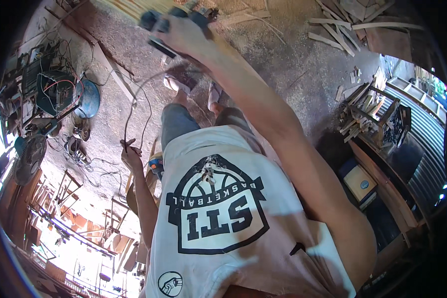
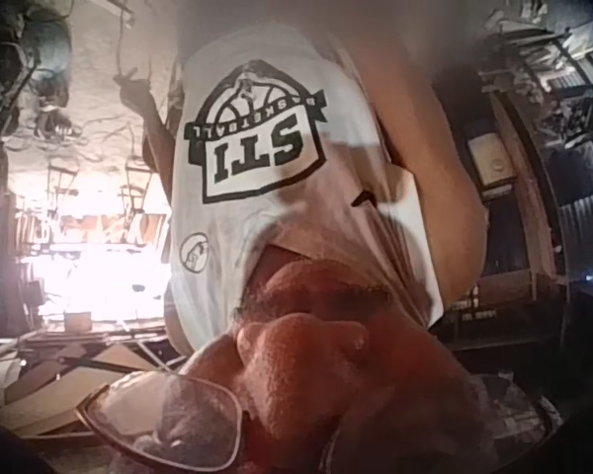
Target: Planing a piece of wood with a power planer.
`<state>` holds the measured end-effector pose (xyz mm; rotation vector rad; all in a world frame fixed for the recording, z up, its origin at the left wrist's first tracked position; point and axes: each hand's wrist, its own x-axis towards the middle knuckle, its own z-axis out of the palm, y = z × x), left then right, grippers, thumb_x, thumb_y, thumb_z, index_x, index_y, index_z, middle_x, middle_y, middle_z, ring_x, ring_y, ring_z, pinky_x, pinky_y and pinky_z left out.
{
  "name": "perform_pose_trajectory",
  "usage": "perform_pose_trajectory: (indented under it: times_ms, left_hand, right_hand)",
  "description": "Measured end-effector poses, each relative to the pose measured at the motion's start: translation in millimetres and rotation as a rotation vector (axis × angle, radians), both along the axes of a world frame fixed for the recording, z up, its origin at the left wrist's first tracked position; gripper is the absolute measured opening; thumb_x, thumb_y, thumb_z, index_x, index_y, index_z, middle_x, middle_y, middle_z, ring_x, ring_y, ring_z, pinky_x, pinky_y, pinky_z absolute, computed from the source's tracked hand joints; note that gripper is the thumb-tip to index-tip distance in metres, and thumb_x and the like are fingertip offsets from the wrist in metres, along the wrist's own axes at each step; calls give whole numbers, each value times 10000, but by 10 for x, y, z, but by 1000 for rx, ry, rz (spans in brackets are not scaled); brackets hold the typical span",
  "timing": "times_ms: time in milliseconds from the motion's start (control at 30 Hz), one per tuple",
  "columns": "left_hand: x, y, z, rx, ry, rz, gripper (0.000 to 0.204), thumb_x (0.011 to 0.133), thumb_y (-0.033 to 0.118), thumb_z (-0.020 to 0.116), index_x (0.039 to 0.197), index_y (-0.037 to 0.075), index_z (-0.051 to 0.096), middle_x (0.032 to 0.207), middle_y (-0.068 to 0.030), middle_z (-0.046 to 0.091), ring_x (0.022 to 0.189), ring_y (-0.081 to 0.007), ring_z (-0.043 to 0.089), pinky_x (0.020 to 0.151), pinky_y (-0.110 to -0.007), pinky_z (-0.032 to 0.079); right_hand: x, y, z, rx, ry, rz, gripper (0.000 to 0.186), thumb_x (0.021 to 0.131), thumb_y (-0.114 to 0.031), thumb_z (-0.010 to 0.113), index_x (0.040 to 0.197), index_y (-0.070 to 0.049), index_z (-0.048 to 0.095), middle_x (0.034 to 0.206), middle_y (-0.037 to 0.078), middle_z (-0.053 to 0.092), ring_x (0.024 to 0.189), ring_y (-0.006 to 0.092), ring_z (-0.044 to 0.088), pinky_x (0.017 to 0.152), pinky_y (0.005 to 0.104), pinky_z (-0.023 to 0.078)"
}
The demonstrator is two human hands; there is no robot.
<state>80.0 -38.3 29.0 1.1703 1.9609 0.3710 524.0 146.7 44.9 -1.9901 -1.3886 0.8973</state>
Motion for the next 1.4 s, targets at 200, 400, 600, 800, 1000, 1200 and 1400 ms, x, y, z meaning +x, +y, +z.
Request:
perform_pose_trajectory:
  times_ms: [200,400,600,800,1000,1200,1400]
  left_hand:
    - [275,47,-195,33,-67,-176,434,961,44,422,1129,-3,819,743,-87,667,570,-132,585,549,-311,488]
    - [631,46,-200,29,-44,-370,439,957,113,438,1142,-34,808,592,-117,602,558,-156,584,664,-353,540]
    - [501,-19,-177,173,-117,-285,404,1010,102,454,1185,-28,795,698,-130,670,559,-167,563,585,-350,501]
    - [375,-77,14,8,-66,55,385,1023,80,459,1160,23,814,613,-20,543,549,-111,527,533,-319,420]
    - [-218,-636,-308,125,172,-168,364,1072,198,499,1144,23,810,590,-21,526,539,-106,496,523,-337,394]
    - [-151,-931,-465,-244,235,86,413,1117,353,551,1115,53,835,964,-249,783,958,-399,768,762,-461,577]
    - [39,-724,-527,-113,83,-29,447,1128,417,554,1109,78,845,907,-259,768,842,-362,764,767,-473,548]
  right_hand:
    - [646,-2532,286,-299,14,-139,601,989,-367,794,1528,-193,595,1308,268,733,1231,474,698,1032,498,581]
    - [788,-3969,264,-234,60,-241,579,998,-347,794,1523,-192,603,1323,224,748,1251,399,726,1038,482,579]
    - [706,-2441,139,-73,19,-242,595,981,-421,793,1488,-158,625,1221,289,753,1187,466,716,952,508,599]
    - [899,-377,-99,211,-95,-192,548,971,-470,764,1374,-104,697,1139,275,776,1108,462,737,953,532,581]
    - [777,-392,30,106,-5,-25,621,960,-457,765,1398,-24,679,1223,275,758,1176,447,720,1000,493,565]
    - [636,-2895,4,-71,143,-64,618,978,-257,831,1513,-47,603,1401,255,707,1386,382,642,1145,441,507]
    - [505,-3068,266,-378,53,-127,604,960,-269,850,1498,-113,623,1367,239,722,1321,407,685,1075,457,554]
